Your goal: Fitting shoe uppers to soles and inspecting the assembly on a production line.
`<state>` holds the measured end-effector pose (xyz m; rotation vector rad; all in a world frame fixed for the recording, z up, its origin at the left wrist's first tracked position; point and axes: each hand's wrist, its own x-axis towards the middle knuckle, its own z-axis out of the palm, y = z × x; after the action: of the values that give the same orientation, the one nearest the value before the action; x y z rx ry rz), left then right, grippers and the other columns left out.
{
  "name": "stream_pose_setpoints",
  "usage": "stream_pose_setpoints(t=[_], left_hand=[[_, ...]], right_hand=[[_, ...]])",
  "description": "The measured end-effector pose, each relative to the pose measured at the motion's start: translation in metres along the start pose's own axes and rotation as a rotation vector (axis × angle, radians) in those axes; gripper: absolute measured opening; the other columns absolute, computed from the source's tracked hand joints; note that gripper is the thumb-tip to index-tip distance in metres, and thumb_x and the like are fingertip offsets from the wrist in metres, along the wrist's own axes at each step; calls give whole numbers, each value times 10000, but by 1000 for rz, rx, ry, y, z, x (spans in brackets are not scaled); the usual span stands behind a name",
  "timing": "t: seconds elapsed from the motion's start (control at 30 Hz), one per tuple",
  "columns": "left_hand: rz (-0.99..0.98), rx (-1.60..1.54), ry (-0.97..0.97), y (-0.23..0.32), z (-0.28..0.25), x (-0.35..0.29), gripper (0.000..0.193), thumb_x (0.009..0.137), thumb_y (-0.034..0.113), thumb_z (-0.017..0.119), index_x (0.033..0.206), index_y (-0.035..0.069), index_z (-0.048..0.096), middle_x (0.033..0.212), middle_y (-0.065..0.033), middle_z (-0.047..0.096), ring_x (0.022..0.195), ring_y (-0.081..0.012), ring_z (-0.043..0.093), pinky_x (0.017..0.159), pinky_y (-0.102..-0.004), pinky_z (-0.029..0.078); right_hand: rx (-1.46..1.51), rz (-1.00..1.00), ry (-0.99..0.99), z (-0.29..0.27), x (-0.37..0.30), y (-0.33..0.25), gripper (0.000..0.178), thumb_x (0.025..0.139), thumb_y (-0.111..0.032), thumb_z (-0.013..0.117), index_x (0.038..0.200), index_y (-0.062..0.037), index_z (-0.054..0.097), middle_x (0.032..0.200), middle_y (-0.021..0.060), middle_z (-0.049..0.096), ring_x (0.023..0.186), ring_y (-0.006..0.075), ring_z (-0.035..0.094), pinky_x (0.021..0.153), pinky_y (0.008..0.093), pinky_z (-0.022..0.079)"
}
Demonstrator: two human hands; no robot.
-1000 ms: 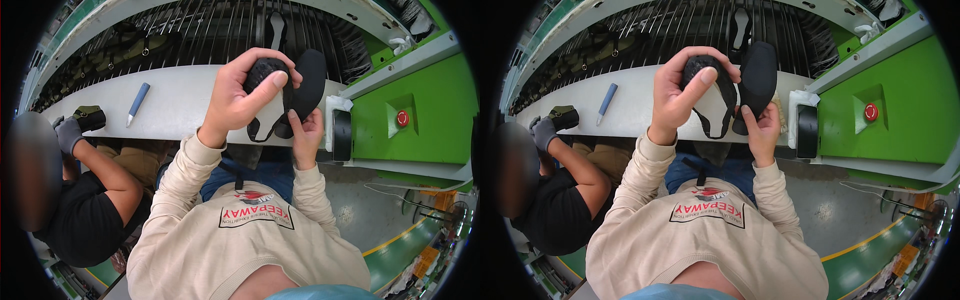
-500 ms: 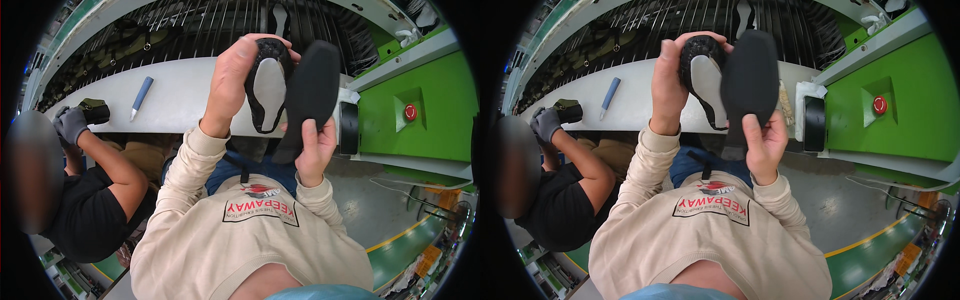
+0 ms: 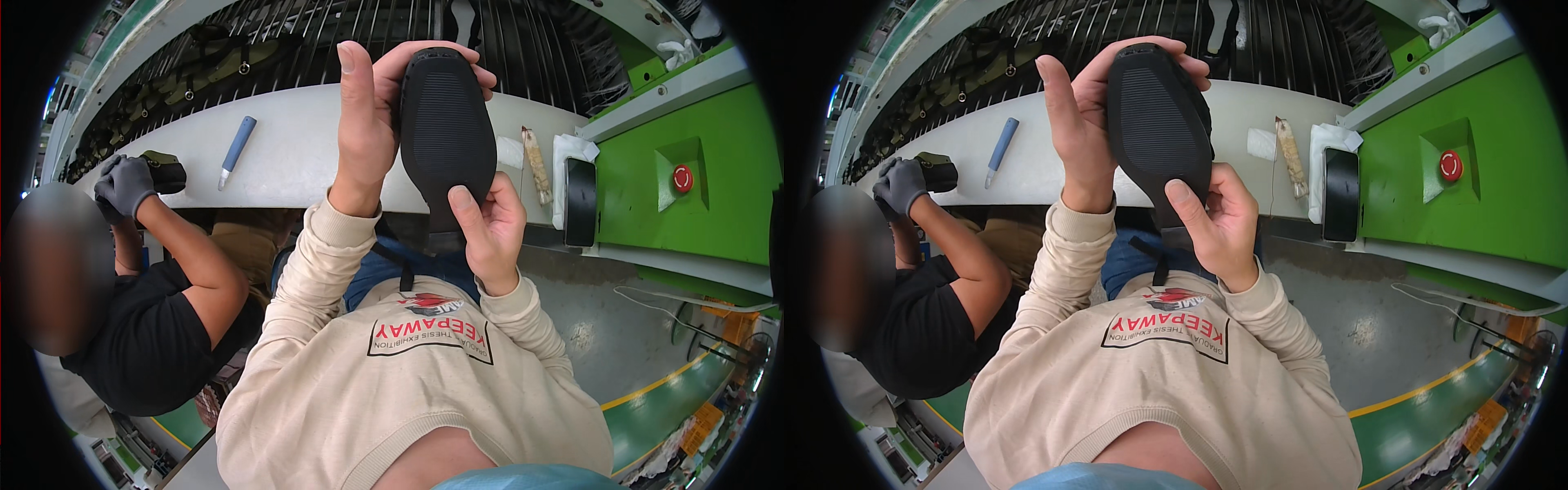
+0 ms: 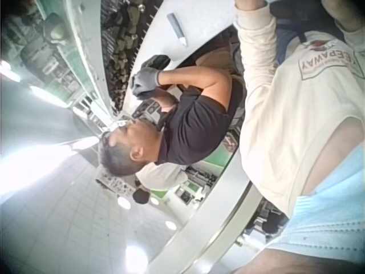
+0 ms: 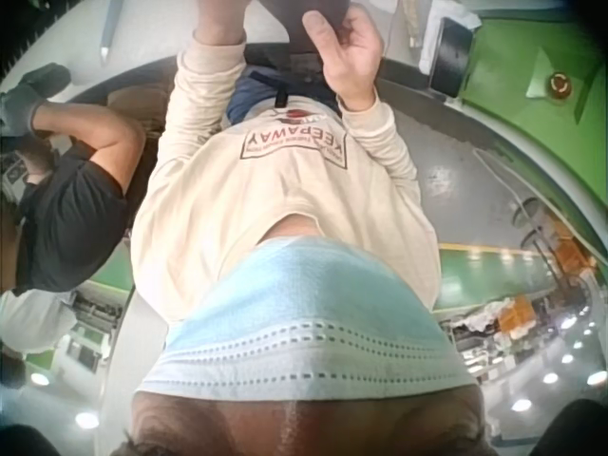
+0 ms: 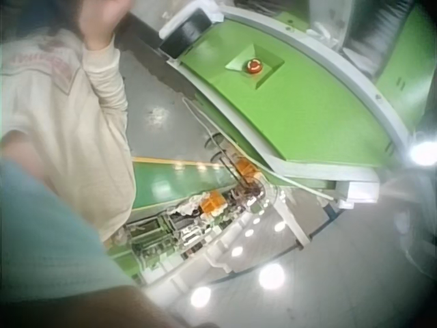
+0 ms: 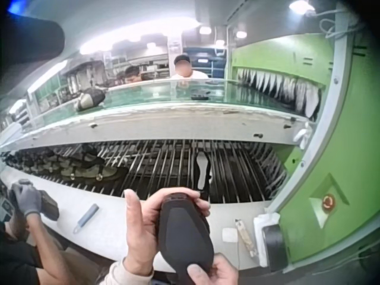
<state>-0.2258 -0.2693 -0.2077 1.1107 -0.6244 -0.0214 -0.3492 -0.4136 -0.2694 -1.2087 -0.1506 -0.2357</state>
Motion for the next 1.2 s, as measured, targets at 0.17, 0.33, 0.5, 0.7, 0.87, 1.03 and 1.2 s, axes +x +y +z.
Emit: stream_pose_setpoints(t=[0.17,0.33,0.5,0.7,0.87,1.03,1.2], left_hand=[[-2,-28,2,-3,-1,-1,1157,1051,850,75,1360,-113,638,1189,-313,751,1049,-369,759,928,-447,635],[-12,-41,8,-3,0,-1,1160,1048,857,85,1359,-115,636,1190,-322,747,1052,-375,757,927,-451,637],[-14,-52,13,-2,1,-2,1162,1046,860,92,1355,-119,637,1192,-325,745,1051,-382,760,929,-457,639],[5,-14,0,-3,0,-2,1081,1094,776,92,1351,-119,640,1185,-316,751,1051,-378,763,921,-447,643],[-10,87,56,6,6,-2,749,1112,533,340,1327,-113,653,1158,-297,764,1033,-371,775,901,-430,649],[68,46,7,1,2,-4,363,1040,222,667,1280,-49,698,1129,-225,792,1015,-276,788,910,-387,648],[55,133,20,5,2,-7,428,1015,257,640,1271,-84,684,1121,-270,777,1012,-344,785,895,-423,648]], right_hand=[[-25,-2,-12,-4,1,3,214,1054,-160,790,1121,-1,662,1001,15,716,859,54,583,779,218,489],[-11,6,0,-2,2,1,212,1055,-162,789,1106,-2,659,982,8,705,843,50,571,763,216,483],[-6,13,-5,-4,1,3,210,1055,-158,788,1105,1,660,982,9,706,843,50,573,762,213,483],[13,27,8,-3,2,3,211,1054,-152,789,1107,6,660,981,6,703,850,48,573,762,215,483],[30,24,-5,-4,1,5,198,1056,-140,785,1111,5,662,987,5,705,858,50,576,782,217,486],[46,39,-7,-4,-1,5,199,1053,-138,789,1118,1,664,997,9,709,875,54,584,797,219,488],[56,51,-18,-4,-3,6,199,1052,-139,790,1121,-1,665,1006,14,710,885,59,591,808,222,492]])
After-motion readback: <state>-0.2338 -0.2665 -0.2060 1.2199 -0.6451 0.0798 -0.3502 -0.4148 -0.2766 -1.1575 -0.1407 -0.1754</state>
